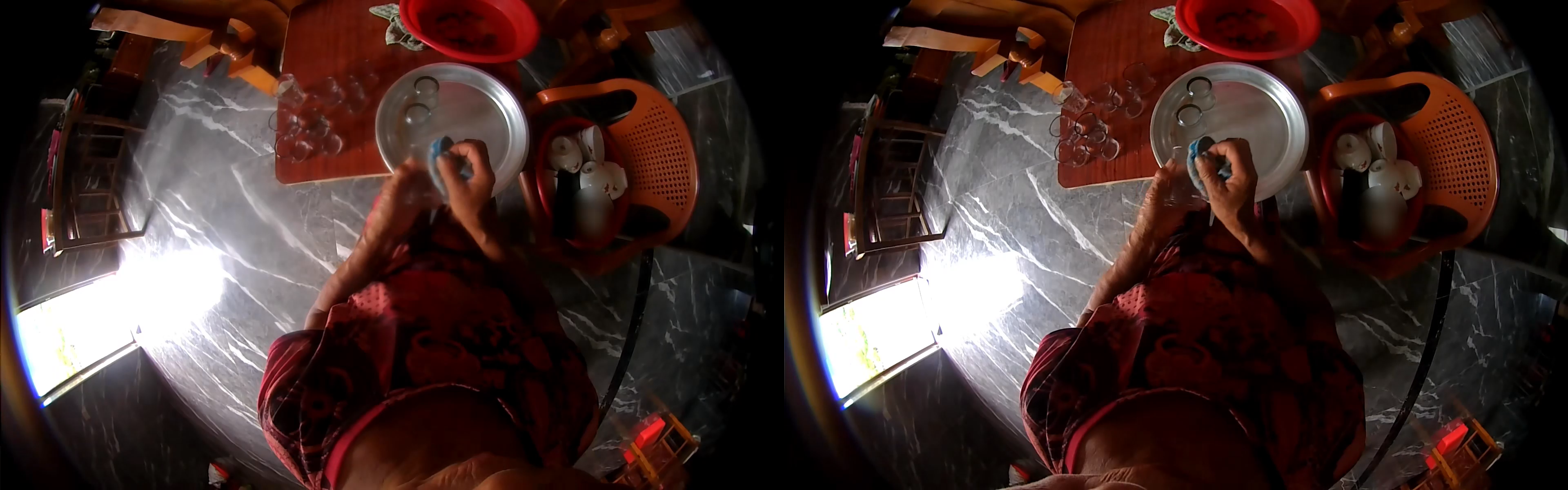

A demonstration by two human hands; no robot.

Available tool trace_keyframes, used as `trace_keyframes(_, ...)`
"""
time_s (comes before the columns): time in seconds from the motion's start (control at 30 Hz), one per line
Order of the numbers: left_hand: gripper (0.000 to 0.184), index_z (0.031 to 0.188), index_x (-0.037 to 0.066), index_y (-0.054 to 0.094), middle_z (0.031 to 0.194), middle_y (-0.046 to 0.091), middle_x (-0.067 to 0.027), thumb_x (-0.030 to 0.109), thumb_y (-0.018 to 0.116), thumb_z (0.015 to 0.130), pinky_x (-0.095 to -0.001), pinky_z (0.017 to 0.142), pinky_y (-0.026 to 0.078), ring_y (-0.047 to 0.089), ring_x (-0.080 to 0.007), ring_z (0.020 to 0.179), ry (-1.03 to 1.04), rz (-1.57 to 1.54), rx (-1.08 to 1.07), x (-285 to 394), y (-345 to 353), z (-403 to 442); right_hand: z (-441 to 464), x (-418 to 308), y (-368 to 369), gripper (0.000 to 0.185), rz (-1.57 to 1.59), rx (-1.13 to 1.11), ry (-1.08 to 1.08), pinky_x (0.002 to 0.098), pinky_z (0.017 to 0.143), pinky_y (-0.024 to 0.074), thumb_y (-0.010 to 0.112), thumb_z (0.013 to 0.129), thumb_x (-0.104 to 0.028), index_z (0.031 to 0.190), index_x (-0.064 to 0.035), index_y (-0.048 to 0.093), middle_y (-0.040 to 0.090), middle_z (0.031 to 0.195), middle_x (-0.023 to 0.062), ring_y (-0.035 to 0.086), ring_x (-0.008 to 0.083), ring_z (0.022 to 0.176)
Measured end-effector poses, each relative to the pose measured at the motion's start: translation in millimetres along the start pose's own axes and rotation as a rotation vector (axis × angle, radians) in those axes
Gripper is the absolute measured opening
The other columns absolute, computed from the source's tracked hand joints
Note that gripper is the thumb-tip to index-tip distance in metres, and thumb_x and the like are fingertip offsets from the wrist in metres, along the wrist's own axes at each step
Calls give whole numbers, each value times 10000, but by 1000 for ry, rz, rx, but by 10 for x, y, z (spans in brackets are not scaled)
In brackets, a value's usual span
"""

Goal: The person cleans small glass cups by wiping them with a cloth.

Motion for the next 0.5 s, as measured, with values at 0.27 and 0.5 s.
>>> trace_keyframes(0.27,533,1107,8,585,976,639,-89,493,550,889,-399,759,520,618,-223,900,-94,-108,-21,-151,-102,46,-61,342,-19,181,127,23,380,301,707,458,675,874,-157,923,-19,568,568,862,62,542,144,774)
trace_keyframes(0.5,471,1078,3,574,958,631,-83,445,521,925,-383,820,495,605,-220,906,-29,-88,105,16,129,-22,-233,-115,47,169,-13,-63,130,317,729,445,670,850,-88,938,-17,544,514,902,84,524,191,807)
Point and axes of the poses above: each hand's wrist, its own z-axis towards the middle knuckle, its own y-axis out of the palm, x = y × z, the point moved 8 cm from there along z, towards the middle knuckle
